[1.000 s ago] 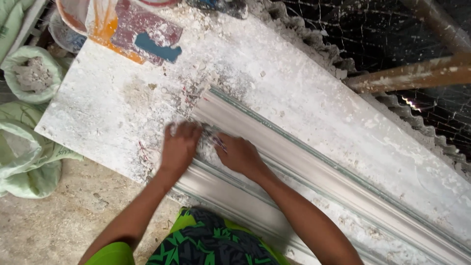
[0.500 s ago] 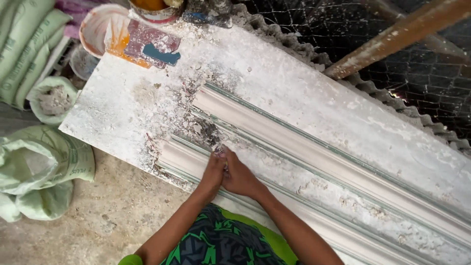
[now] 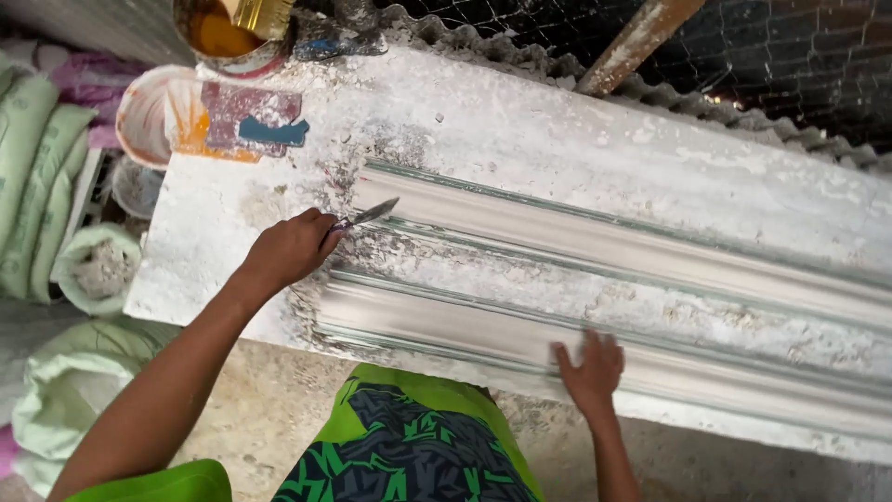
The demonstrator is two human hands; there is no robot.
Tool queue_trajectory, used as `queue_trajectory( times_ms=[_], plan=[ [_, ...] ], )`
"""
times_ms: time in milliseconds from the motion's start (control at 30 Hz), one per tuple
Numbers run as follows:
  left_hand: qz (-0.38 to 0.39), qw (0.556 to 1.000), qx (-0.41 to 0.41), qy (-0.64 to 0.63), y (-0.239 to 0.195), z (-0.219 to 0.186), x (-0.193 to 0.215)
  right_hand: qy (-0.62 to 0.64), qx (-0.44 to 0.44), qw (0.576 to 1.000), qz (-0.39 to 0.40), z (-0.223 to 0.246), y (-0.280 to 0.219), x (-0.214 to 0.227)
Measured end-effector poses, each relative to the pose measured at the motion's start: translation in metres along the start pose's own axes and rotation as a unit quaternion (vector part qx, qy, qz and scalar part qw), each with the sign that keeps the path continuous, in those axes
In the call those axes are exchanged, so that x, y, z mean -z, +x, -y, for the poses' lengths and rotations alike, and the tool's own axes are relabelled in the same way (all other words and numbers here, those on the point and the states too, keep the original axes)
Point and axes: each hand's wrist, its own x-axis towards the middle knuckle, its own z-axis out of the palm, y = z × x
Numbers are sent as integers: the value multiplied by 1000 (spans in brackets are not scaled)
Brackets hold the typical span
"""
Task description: Cleaning and finishing decorative plaster moldings using a putty knife and a sponge.
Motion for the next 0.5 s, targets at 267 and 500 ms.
queue_trajectory(
  times_ms=[267, 500],
  plan=[
    [139, 975, -155, 80, 47, 33, 75, 215, -268, 934, -95, 44, 0, -36],
    [195, 956, -203, 85, 90, 70, 77, 211, -401, 877, -161, 108, 26, -23]
  ],
)
